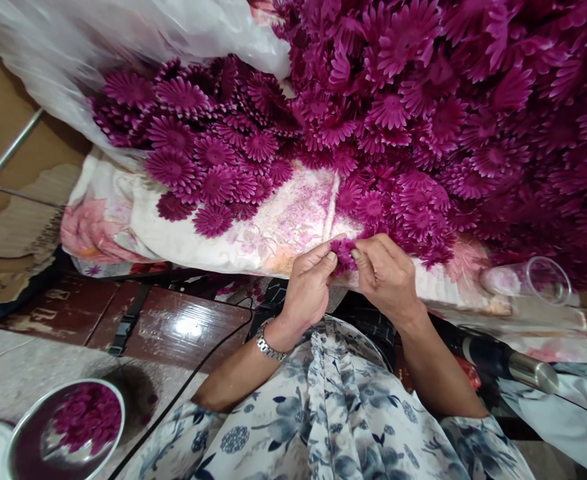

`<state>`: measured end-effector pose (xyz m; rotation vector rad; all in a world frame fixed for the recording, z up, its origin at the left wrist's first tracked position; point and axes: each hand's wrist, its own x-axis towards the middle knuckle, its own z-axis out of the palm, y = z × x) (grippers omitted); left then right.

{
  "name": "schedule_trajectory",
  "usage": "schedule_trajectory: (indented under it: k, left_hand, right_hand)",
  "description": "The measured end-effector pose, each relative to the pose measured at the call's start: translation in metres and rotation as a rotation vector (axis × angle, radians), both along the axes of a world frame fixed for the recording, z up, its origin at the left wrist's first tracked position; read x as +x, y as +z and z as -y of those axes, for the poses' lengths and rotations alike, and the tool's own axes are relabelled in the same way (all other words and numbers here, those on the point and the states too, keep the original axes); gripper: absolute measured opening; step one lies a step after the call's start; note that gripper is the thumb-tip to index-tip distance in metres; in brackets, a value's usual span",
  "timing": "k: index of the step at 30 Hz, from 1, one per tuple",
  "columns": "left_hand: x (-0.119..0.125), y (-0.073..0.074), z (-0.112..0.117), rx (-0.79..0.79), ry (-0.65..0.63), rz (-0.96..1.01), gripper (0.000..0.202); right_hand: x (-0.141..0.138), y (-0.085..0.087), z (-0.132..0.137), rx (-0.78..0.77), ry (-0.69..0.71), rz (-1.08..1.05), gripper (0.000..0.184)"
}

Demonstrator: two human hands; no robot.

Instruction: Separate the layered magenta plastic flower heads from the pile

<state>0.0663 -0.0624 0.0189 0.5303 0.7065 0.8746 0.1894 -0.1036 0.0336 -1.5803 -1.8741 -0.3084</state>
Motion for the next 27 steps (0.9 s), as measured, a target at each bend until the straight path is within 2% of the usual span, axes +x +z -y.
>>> schedule_trajectory:
  k: [4,7,10,13,18,20,24,27]
  left_hand:
    - [-0.005,0.002,-0.003,-0.005,0.042,0.000,0.025]
    - [-0.006,0.005,-0.004,-0.005,0.013,0.002,0.026]
    - [-0.004,0.007,-0.004,-0.013,0.023,-0.004,0.024]
    - [0.000,0.007,-0.004,-0.004,0.033,0.003,0.022]
    - [0.000,0.006,-0.003,-0.038,-0.004,0.015,0.020]
    - [-0.001,0.005,-0.003,-0.038,0.006,-0.004,0.021]
    - [-0.003,0.007,-0.006,-0.046,0.007,0.009,0.022]
    - [-0.002,0.010,-0.006,-0.051,-0.001,0.020,0.022]
  right_hand:
    - [0.013,0.010,0.002,0.137,-0.150,-0.023,0.012]
    - [0.020,0.013,0.004,0.145,-0.203,-0.022,0.024]
    - [0.017,0.011,0.005,0.098,-0.166,0.023,0.027]
    - [0.006,0.005,0.004,-0.002,-0.107,0.051,0.023]
    - [-0.005,0.001,0.002,-0.051,-0.028,-0.024,0.017]
    - [0.003,0.006,0.002,-0.037,-0.055,-0.036,0.017]
    - [0.038,0.028,0.000,0.124,-0.220,0.049,0.026]
    - [0.067,0.041,-0.003,0.089,-0.370,0.135,0.034]
